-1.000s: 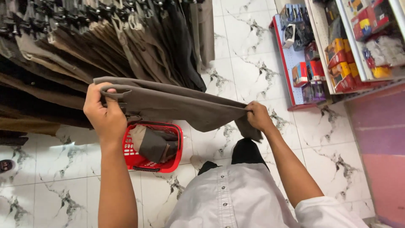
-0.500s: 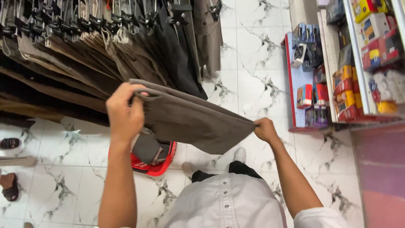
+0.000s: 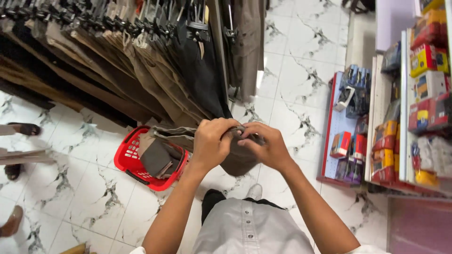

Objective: Selecting and organizing pants from a retail rack into a shopping basket.

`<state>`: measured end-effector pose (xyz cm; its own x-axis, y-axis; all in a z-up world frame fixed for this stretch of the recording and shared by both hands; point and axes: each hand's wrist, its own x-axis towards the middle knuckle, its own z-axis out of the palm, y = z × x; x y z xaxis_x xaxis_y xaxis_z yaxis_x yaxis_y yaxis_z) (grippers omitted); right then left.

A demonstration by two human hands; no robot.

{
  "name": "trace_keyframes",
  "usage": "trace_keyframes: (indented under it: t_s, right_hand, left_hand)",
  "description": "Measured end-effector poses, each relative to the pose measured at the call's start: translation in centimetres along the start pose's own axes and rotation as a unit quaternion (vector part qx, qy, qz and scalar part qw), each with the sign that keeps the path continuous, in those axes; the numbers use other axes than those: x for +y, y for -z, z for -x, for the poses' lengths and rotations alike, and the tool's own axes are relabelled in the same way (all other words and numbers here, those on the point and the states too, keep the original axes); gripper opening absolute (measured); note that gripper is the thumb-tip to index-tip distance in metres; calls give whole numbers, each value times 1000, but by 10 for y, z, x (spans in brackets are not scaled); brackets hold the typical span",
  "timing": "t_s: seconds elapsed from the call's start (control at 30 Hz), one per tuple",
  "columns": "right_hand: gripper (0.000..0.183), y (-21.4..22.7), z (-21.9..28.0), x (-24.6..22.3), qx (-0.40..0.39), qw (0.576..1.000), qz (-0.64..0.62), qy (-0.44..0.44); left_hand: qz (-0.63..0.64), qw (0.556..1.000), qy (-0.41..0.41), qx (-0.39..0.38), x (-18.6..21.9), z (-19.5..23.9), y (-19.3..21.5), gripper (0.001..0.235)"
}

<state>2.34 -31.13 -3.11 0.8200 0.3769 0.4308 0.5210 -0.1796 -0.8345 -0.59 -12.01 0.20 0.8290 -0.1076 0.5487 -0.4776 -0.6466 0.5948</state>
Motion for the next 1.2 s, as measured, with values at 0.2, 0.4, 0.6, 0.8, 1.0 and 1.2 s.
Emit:
trace_keyframes:
  t_s: [0.2,0.4,0.6,0.8,1.0,1.2]
  right_hand:
    - [38,6,-1,13,-11,996,-76,-50]
    - [53,20,-19,-16,65,990,-111,-63]
    - [30,-7,-33,-23,143,990,12,0]
    - [37,-24,-48,41,310,945,102,-8]
    - [47,11,-61,43,370,927,49,-26]
    - [46,7,-66,36,358,931,1,-73]
  left_hand:
    - [44,993,90,-59,30,-7,9,41]
    - [-45,990,40,-125,18,-3,36,28]
    - [-83,987,4,-136,10,2,28,30]
    - [-127,983,-4,-130,8,7,74,64]
    - [22,973,220,72,-71,81,114,59]
    - [240,869,327,284,-76,94,70,23]
